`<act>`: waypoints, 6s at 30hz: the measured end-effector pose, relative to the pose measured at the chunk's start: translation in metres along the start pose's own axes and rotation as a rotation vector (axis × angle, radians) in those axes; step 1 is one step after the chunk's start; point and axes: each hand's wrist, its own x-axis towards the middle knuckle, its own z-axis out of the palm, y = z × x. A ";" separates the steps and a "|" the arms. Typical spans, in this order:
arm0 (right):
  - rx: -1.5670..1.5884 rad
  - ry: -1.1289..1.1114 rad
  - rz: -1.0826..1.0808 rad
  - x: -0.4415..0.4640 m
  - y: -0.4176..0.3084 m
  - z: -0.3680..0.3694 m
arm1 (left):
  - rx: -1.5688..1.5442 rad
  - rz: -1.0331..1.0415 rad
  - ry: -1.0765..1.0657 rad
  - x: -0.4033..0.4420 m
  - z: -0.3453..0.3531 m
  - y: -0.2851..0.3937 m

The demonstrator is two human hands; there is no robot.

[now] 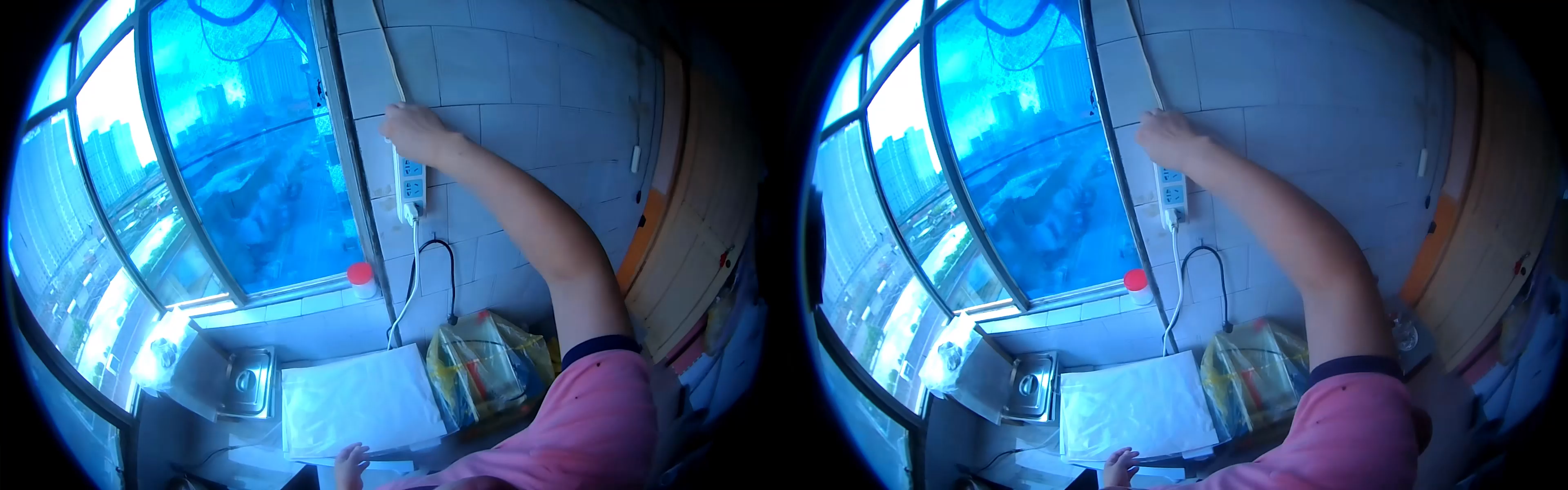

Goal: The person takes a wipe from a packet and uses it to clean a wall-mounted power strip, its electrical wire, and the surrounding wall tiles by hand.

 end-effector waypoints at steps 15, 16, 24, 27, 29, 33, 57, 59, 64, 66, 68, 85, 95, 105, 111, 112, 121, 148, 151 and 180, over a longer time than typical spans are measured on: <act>0.834 0.634 0.425 -0.040 0.016 0.071 | -0.025 0.077 0.206 -0.015 -0.067 -0.049; 0.879 0.653 0.437 -0.044 0.015 0.071 | -0.004 0.063 0.157 -0.016 -0.059 -0.041; 1.122 0.582 0.519 -0.089 0.023 0.085 | 0.144 0.068 0.172 -0.039 -0.020 -0.053; 1.044 0.965 0.466 -0.070 0.029 0.085 | -0.100 -0.014 0.043 -0.053 -0.023 -0.036; 1.137 0.926 0.383 -0.053 0.021 0.091 | 0.196 -0.055 0.140 -0.046 -0.003 -0.020; 1.156 0.963 0.476 -0.063 -0.007 0.114 | 0.203 0.052 0.276 -0.083 0.064 0.016; 1.122 0.742 0.627 -0.159 -0.082 0.159 | 0.314 -0.017 0.279 -0.079 0.067 0.014; 1.153 0.756 0.641 -0.150 -0.083 0.158 | 0.335 -0.004 0.248 -0.078 0.071 0.017; 0.974 0.617 0.608 -0.163 -0.086 0.170 | 0.319 -0.006 0.211 -0.074 0.077 0.015; 0.922 0.578 0.588 -0.176 -0.075 0.173 | 0.333 -0.006 0.228 -0.078 0.068 0.009; 0.817 0.723 0.575 -0.164 -0.052 0.159 | 0.328 -0.022 0.235 -0.072 0.058 0.000; 1.189 0.724 0.548 -0.245 -0.195 0.132 | 0.199 -0.042 0.188 -0.061 0.044 -0.025; 1.534 0.913 1.053 -0.106 -0.220 0.169 | 0.236 0.093 0.095 -0.037 -0.021 -0.024; 0.812 0.809 1.023 -0.121 -0.218 0.204 | 0.202 0.004 0.229 -0.042 -0.106 -0.025; 0.769 0.818 0.849 -0.095 -0.195 0.186 | 0.295 0.040 0.134 -0.025 -0.113 -0.011; 0.766 0.818 0.845 -0.101 -0.199 0.192 | 0.317 0.064 0.110 -0.022 -0.112 -0.009; 0.867 0.812 0.916 -0.090 -0.191 0.189 | 0.281 -0.005 0.106 -0.022 -0.117 -0.020; 2.130 -0.045 1.110 -0.267 -0.365 0.069 | -0.461 0.363 -0.200 0.021 0.072 0.122; 2.126 -0.103 1.138 -0.271 -0.354 0.055 | -0.413 0.408 -0.190 0.018 0.081 0.124; 1.087 0.301 0.765 -0.245 -0.140 0.083 | -0.079 0.743 -0.325 0.061 0.160 0.210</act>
